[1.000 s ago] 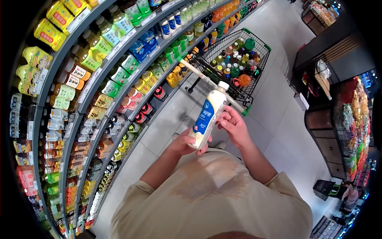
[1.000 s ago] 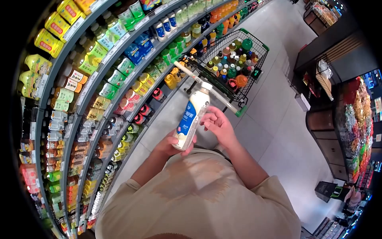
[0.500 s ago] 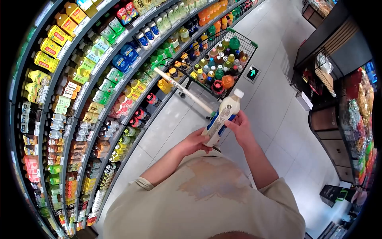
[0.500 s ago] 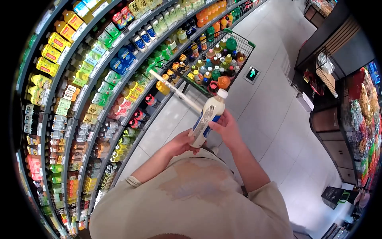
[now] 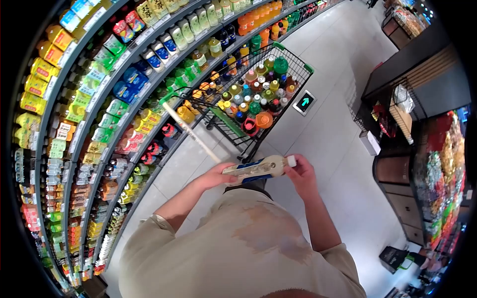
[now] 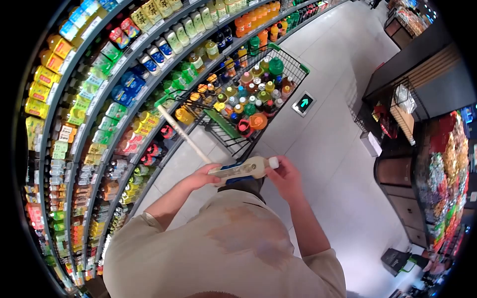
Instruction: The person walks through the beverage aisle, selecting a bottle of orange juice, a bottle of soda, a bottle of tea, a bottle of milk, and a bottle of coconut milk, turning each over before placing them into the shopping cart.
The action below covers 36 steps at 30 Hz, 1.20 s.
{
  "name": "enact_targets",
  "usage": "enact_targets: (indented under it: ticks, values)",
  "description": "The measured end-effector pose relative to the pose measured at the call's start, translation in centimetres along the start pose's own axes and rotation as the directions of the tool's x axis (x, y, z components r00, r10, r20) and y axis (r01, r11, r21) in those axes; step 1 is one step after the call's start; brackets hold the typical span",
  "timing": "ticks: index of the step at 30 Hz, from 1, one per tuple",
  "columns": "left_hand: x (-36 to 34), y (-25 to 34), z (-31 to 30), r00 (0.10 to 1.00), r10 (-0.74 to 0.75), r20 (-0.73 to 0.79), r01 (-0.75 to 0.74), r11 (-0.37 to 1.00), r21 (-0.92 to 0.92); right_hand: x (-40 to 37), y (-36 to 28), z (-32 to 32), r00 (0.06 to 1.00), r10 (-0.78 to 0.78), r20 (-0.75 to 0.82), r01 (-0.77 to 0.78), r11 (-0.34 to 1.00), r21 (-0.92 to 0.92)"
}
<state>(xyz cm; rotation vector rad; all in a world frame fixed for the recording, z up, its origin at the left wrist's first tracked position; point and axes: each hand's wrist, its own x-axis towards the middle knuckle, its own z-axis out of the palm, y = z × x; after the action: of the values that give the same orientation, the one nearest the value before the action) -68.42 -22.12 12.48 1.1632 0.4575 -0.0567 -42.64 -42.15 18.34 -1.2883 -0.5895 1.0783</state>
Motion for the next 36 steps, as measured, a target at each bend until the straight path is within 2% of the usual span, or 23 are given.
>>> enact_targets:
  ticks: [3,5,7,9,11,12,13,15,16,17,18,19,20,22,23,25,27,31,34,35,36]
  values:
    - [4.5,-0.4,-1.6,0.996,-0.057,-0.067,0.057,0.998,0.002,4.3,-1.6,-1.4,0.999,0.045,-0.005,-0.045,0.999,-0.028]
    - [7.1,0.5,-1.5,0.988,-0.04,-0.146,0.038,0.999,-0.017,7.1,-2.8,-3.0,0.993,0.12,-0.01,-0.121,0.99,-0.07]
    - [10.0,2.9,-1.8,0.997,-0.033,-0.066,0.037,0.998,0.051,10.4,-4.3,-4.6,0.986,0.163,-0.02,-0.165,0.98,-0.115]
    - [13.0,3.8,-2.3,0.995,-0.025,-0.093,0.024,1.0,-0.015,13.0,-5.3,-6.2,0.983,0.181,0.012,-0.177,0.973,-0.149]
    - [15.3,4.2,-3.2,0.972,-0.228,-0.056,0.215,0.959,-0.183,15.1,-5.5,-6.9,0.984,0.18,0.006,-0.176,0.964,-0.199]
    - [16.0,3.8,-3.5,0.971,-0.231,-0.063,0.215,0.955,-0.203,16.1,-5.4,-6.9,0.987,0.161,-0.005,-0.158,0.96,-0.231]
    - [16.9,3.0,-4.0,0.965,-0.233,-0.116,0.21,0.96,-0.182,16.8,-5.4,-6.7,0.985,0.173,0.008,-0.166,0.956,-0.24]
    - [18.4,2.1,-5.2,0.947,-0.224,-0.232,0.196,0.971,-0.14,18.6,-5.3,-6.4,0.989,0.124,-0.076,-0.145,0.882,-0.447]
    - [18.5,2.4,-5.5,0.916,-0.249,-0.316,0.216,0.967,-0.138,19.8,-5.3,-6.8,0.989,0.135,-0.054,-0.145,0.875,-0.462]
    - [18.5,1.5,-6.0,0.912,-0.245,-0.33,0.201,0.966,-0.162,21.1,-5.3,-7.5,0.988,0.117,-0.098,-0.149,0.869,-0.472]
    - [18.3,0.0,-6.6,0.877,-0.239,-0.417,0.17,0.966,-0.197,22.6,-5.3,-8.3,0.986,0.094,-0.141,-0.152,0.862,-0.483]
    - [18.1,-1.3,-7.1,0.834,-0.236,-0.498,0.137,0.964,-0.227,24.0,-5.4,-9.4,0.988,0.1,-0.118,-0.146,0.853,-0.502]
    - [18.0,-2.5,-7.3,0.828,-0.23,-0.511,0.116,0.963,-0.245,25.6,-5.5,-10.7,0.984,0.11,-0.143,-0.167,0.86,-0.483]
    - [17.6,-4.1,-7.1,0.737,-0.181,-0.652,-0.181,0.876,-0.448,29.2,-5.8,-13.2,0.979,0.115,-0.166,-0.181,0.863,-0.471]
    - [17.8,-4.4,-7.1,0.725,-0.178,-0.665,-0.201,0.869,-0.452,31.1,-6.0,-14.4,0.983,0.117,-0.143,-0.173,0.858,-0.483]
    - [18.0,-4.8,-6.9,0.637,-0.221,-0.738,-0.298,0.813,-0.501,34.9,-6.4,-16.6,0.989,0.107,-0.1,-0.145,0.794,-0.591]
    - [18.2,-5.0,-7.1,0.626,-0.208,-0.751,-0.315,0.814,-0.487,38.8,-6.6,-18.4,0.991,0.123,-0.05,-0.129,0.796,-0.592]
    - [19.0,-4.6,-6.4,0.527,-0.252,-0.811,-0.331,0.819,-0.469,46.3,-6.9,-21.4,0.992,0.122,0.021,-0.079,0.753,-0.653]
    - [20.2,-3.8,-4.9,0.306,-0.323,-0.896,-0.369,0.827,-0.424,52.1,-6.8,-24.0,0.988,0.151,0.018,-0.097,0.717,-0.69]
    - [20.8,-3.3,-4.2,0.302,-0.331,-0.894,-0.357,0.83,-0.428,53.9,-6.7,-25.1,0.99,0.124,0.07,-0.029,0.655,-0.755]
    - [21.2,-3.0,-3.6,0.252,-0.395,-0.884,-0.326,0.825,-0.462,55.5,-6.5,-26.1,0.987,0.102,0.121,0.038,0.587,-0.809]
